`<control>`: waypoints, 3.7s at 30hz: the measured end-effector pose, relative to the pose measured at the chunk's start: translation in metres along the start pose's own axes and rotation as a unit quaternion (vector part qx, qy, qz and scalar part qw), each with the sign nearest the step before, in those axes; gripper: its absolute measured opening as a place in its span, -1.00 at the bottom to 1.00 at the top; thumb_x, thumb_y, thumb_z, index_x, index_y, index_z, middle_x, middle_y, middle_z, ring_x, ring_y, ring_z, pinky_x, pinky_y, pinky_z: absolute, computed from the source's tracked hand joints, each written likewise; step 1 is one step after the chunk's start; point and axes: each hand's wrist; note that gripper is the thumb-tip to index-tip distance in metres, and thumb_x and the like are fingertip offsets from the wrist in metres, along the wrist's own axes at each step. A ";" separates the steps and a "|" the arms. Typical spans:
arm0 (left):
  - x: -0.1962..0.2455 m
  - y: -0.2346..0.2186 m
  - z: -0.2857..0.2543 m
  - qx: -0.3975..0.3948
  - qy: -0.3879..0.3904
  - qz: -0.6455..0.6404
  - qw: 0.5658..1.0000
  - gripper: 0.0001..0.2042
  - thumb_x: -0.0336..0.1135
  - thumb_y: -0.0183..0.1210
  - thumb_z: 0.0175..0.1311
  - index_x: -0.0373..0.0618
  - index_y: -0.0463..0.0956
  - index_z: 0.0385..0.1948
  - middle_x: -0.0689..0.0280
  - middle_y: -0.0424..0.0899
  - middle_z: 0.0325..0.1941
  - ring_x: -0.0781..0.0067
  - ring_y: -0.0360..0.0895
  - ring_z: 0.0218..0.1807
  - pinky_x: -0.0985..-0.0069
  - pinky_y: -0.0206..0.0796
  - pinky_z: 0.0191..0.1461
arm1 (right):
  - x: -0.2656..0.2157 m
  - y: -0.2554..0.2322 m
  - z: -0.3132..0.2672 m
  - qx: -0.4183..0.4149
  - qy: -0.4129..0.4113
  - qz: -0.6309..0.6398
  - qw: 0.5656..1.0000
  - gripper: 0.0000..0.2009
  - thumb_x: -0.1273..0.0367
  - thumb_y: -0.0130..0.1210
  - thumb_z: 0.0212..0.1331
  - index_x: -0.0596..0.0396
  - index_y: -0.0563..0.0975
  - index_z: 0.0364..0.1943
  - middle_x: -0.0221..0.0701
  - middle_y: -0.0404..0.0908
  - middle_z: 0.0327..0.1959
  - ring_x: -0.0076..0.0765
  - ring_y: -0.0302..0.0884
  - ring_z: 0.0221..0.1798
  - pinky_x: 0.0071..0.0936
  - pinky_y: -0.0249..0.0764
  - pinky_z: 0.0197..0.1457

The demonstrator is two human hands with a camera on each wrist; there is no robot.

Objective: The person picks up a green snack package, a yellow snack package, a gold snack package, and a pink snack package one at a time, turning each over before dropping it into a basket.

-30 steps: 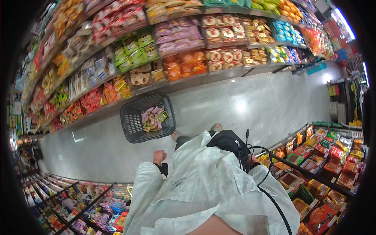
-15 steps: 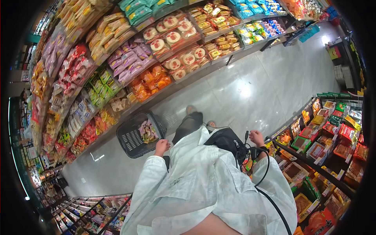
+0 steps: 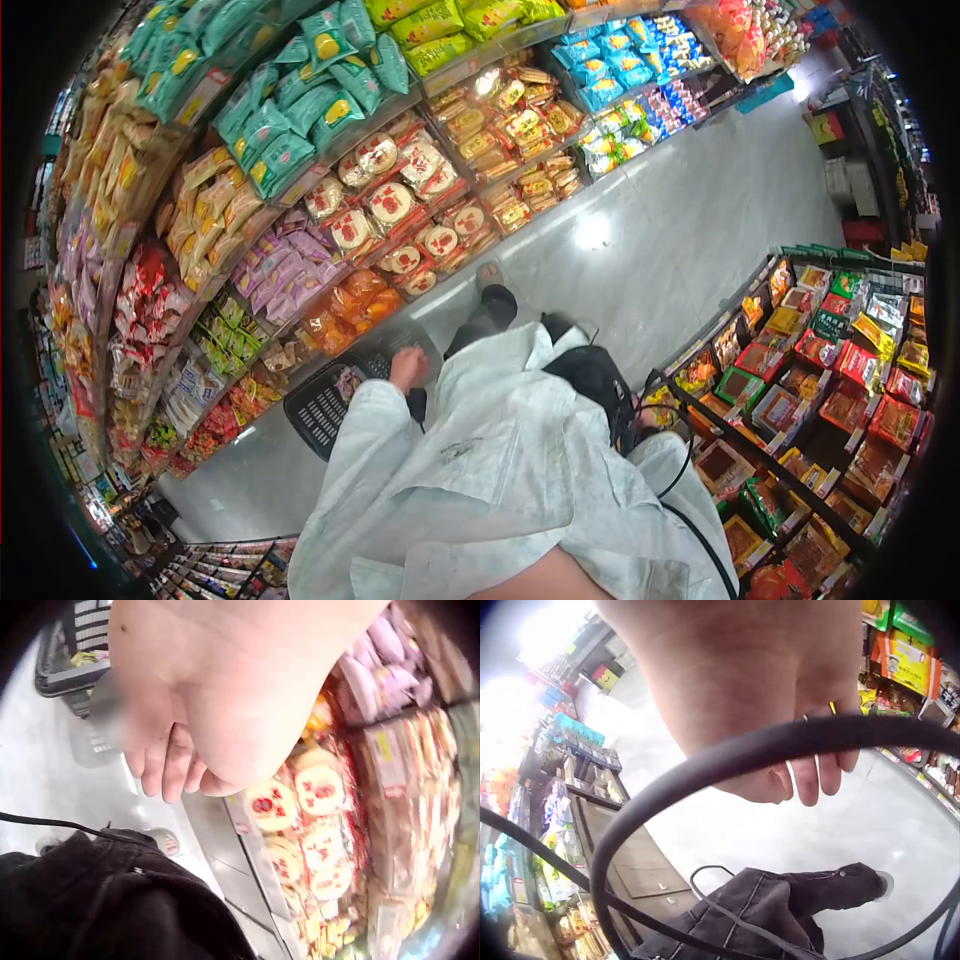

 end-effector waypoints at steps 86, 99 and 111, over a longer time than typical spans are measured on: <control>0.029 0.248 -0.322 0.017 0.278 -0.006 0.960 -0.65 -0.28 0.21 0.48 -0.17 0.45 0.20 0.38 0.70 -0.32 0.64 0.54 -0.35 0.54 0.36 -0.24 | -0.443 -0.188 0.063 -0.386 -0.253 0.112 0.880 -0.92 0.56 0.29 0.31 0.24 0.66 -0.17 -0.40 0.76 -0.20 -0.55 0.70 -0.12 -0.54 0.62 0.06; -0.145 0.133 -0.385 0.151 0.264 -0.129 0.944 -0.69 -0.13 0.22 0.50 -0.18 0.45 0.01 0.29 0.71 -0.32 0.54 0.58 -0.32 0.47 0.39 -0.23 | -0.519 -0.001 -0.037 -0.485 -0.257 0.028 0.836 -0.91 0.55 0.27 0.34 0.18 0.63 -0.13 -0.46 0.73 -0.18 -0.60 0.66 -0.09 -0.59 0.57 0.06; -0.258 -0.015 -0.432 0.202 0.260 -0.393 0.859 -0.70 -0.14 0.16 0.56 -0.23 0.43 -0.06 0.27 0.71 -0.23 0.58 0.65 -0.19 0.55 0.46 -0.10 | -0.635 0.175 -0.143 -0.563 -0.218 -0.086 0.792 -0.74 0.35 0.15 0.49 0.21 0.65 0.10 -0.39 0.74 -0.03 -0.52 0.66 0.05 -0.49 0.54 0.22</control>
Point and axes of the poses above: each hand's wrist, its own z-axis towards the middle knuckle, its own y-axis out of the palm, x = y × z
